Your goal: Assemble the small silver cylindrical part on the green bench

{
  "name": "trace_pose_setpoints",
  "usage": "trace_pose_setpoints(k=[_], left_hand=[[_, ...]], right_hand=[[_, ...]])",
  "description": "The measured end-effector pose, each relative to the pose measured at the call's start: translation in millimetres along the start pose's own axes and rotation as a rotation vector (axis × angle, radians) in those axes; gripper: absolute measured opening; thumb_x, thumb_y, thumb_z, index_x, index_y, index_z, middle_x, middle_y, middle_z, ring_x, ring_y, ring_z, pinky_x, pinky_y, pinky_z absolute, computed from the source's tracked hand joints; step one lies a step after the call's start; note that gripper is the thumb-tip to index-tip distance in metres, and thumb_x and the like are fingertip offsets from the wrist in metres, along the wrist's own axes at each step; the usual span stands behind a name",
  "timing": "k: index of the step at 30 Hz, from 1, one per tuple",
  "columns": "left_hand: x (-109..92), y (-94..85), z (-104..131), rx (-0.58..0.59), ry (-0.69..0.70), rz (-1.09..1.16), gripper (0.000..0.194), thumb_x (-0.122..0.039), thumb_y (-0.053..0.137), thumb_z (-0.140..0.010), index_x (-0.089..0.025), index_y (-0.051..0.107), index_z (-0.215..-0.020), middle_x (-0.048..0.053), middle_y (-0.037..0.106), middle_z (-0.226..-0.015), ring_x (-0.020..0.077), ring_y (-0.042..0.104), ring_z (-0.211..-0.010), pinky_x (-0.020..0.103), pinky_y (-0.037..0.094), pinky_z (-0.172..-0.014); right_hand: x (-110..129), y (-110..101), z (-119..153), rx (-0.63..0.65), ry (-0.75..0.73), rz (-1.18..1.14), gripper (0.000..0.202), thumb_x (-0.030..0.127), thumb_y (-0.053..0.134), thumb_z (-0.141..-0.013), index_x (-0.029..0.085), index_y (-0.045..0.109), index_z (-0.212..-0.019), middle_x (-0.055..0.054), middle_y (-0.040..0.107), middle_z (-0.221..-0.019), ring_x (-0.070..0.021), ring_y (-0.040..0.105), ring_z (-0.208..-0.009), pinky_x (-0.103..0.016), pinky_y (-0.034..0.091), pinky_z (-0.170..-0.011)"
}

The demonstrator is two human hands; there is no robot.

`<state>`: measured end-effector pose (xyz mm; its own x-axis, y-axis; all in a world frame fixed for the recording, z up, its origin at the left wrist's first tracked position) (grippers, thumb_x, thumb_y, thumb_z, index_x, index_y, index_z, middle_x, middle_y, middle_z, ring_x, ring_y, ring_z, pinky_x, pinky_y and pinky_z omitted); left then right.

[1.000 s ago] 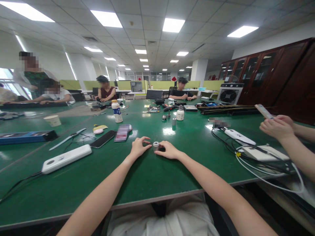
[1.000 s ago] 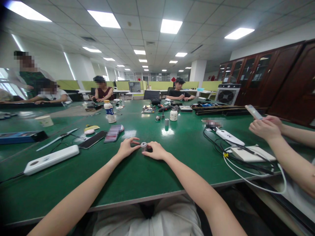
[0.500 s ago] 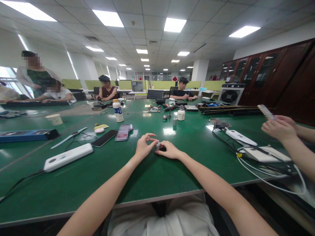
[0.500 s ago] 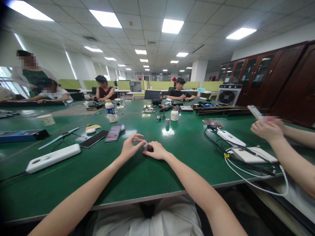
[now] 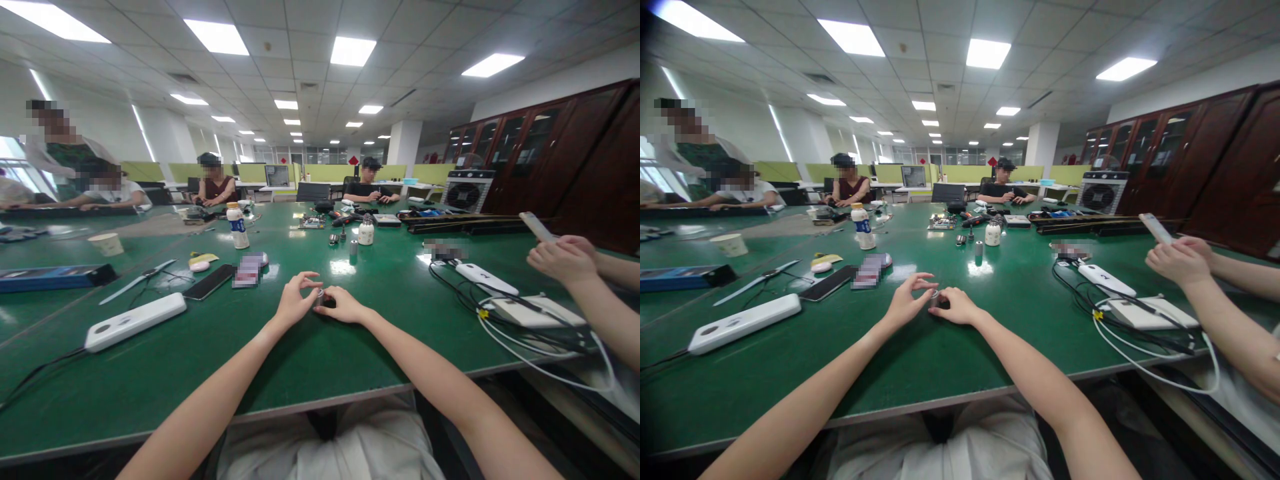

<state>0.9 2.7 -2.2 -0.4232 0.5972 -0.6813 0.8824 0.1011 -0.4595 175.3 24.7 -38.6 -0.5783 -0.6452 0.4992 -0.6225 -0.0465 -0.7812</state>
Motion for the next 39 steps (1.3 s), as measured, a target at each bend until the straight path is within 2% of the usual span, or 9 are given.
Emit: trace_pose_setpoints(k=[3, 7, 13, 16, 19, 22, 28, 33, 39], left_hand=[[-0.4, -1.3, -0.8, -0.045, 0.040, -0.099, 0.031, -0.027, 0.067, -0.078, -0.023, 0.063, -0.108, 0.005, 0.077, -0.095, 0.0257, 0.069, -0.099, 0.044, 0.047, -0.095], [-0.4, -3.9, -1.3, -0.053, -0.004, -0.123, 0.033, -0.031, 0.070, -0.077, -0.024, 0.062, -0.109, 0.003, 0.077, -0.085, 0.0257, 0.070, -0.093, 0.043, 0.048, -0.092], [-5.6, -0.4, 0.8, 0.002, -0.037, 0.010, 0.039, -0.021, 0.062, -0.079, -0.023, 0.057, -0.117, 0.002, 0.078, -0.090, 0.0225, 0.072, -0.093, 0.041, 0.048, -0.095], [-7.2, 0.6, 0.6, -0.045, -0.001, -0.056, 0.035, -0.024, 0.066, -0.078, -0.023, 0.059, -0.112, 0.004, 0.078, -0.095, 0.0243, 0.070, -0.097, 0.042, 0.048, -0.094], [-6.5, -0.9, 0.1, -0.099, -0.007, -0.163, 0.032, -0.029, 0.071, -0.076, -0.024, 0.062, -0.106, 0.004, 0.077, -0.089, 0.0273, 0.069, -0.098, 0.044, 0.047, -0.093], [-5.9, -1.8, 0.5, -0.084, -0.038, -0.145, 0.035, -0.027, 0.069, -0.077, -0.024, 0.061, -0.111, 0.002, 0.077, -0.083, 0.0269, 0.069, -0.096, 0.044, 0.047, -0.094], [-7.8, -0.9, 0.5, -0.062, -0.004, -0.111, 0.035, -0.022, 0.069, -0.076, -0.024, 0.060, -0.110, 0.004, 0.078, -0.094, 0.0258, 0.069, -0.100, 0.043, 0.047, -0.094], [-6.3, -3.1, -0.8, -0.096, -0.037, -0.181, 0.035, -0.028, 0.073, -0.075, -0.024, 0.062, -0.108, 0.001, 0.077, -0.080, 0.0277, 0.070, -0.095, 0.045, 0.046, -0.093], [-7.1, -1.7, -0.3, -0.065, -0.003, -0.136, 0.034, -0.022, 0.069, -0.076, -0.023, 0.061, -0.109, 0.004, 0.077, -0.096, 0.0259, 0.069, -0.099, 0.043, 0.047, -0.093]], right_hand=[[-0.4, 0.5, 0.2, -0.010, 0.007, 0.004, 0.030, 0.046, 0.072, -0.083, 0.017, 0.066, -0.089, -0.005, 0.065, -0.088, -0.0186, 0.056, -0.081, -0.031, 0.043, -0.076], [0.8, -0.1, 0.6, -0.010, 0.015, 0.003, 0.030, 0.046, 0.072, -0.082, 0.017, 0.066, -0.089, -0.005, 0.064, -0.088, -0.0187, 0.056, -0.082, -0.030, 0.042, -0.075], [1.6, -1.5, 0.8, -0.007, 0.019, -0.007, 0.031, 0.045, 0.073, -0.082, 0.016, 0.066, -0.088, -0.005, 0.064, -0.087, -0.0185, 0.057, -0.081, -0.031, 0.042, -0.075], [1.1, -0.9, 0.4, 0.004, 0.018, -0.006, 0.030, 0.045, 0.072, -0.083, 0.016, 0.065, -0.088, -0.005, 0.064, -0.087, -0.0185, 0.056, -0.081, -0.031, 0.042, -0.075], [0.3, -0.3, 0.1, 0.005, 0.016, 0.002, 0.031, 0.046, 0.072, -0.083, 0.017, 0.066, -0.091, -0.005, 0.064, -0.088, -0.0187, 0.056, -0.083, -0.031, 0.042, -0.075], [-0.5, 0.1, 0.1, 0.006, 0.012, 0.000, 0.031, 0.047, 0.072, -0.083, 0.017, 0.066, -0.091, -0.005, 0.064, -0.088, -0.0187, 0.056, -0.084, -0.031, 0.042, -0.076], [-1.0, 0.4, 0.4, 0.002, 0.015, 0.006, 0.031, 0.046, 0.071, -0.083, 0.016, 0.065, -0.090, -0.005, 0.064, -0.087, -0.0181, 0.055, -0.081, -0.030, 0.041, -0.075], [0.5, -0.5, 0.7, 0.002, 0.009, 0.000, 0.030, 0.046, 0.071, -0.083, 0.017, 0.066, -0.092, -0.005, 0.064, -0.089, -0.0188, 0.056, -0.083, -0.030, 0.041, -0.076], [1.5, -1.3, 0.6, 0.007, 0.010, 0.008, 0.030, 0.045, 0.071, -0.083, 0.017, 0.066, -0.090, -0.005, 0.064, -0.088, -0.0185, 0.055, -0.082, -0.030, 0.042, -0.076]])
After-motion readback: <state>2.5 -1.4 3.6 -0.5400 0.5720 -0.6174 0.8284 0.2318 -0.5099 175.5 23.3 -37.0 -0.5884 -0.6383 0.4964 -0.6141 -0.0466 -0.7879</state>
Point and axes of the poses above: each hand's wrist, its own z-axis away from the middle knuckle, its own y-axis out of the palm, x = y × z, the point moved 1 cm from there along -z, towards the middle knuckle
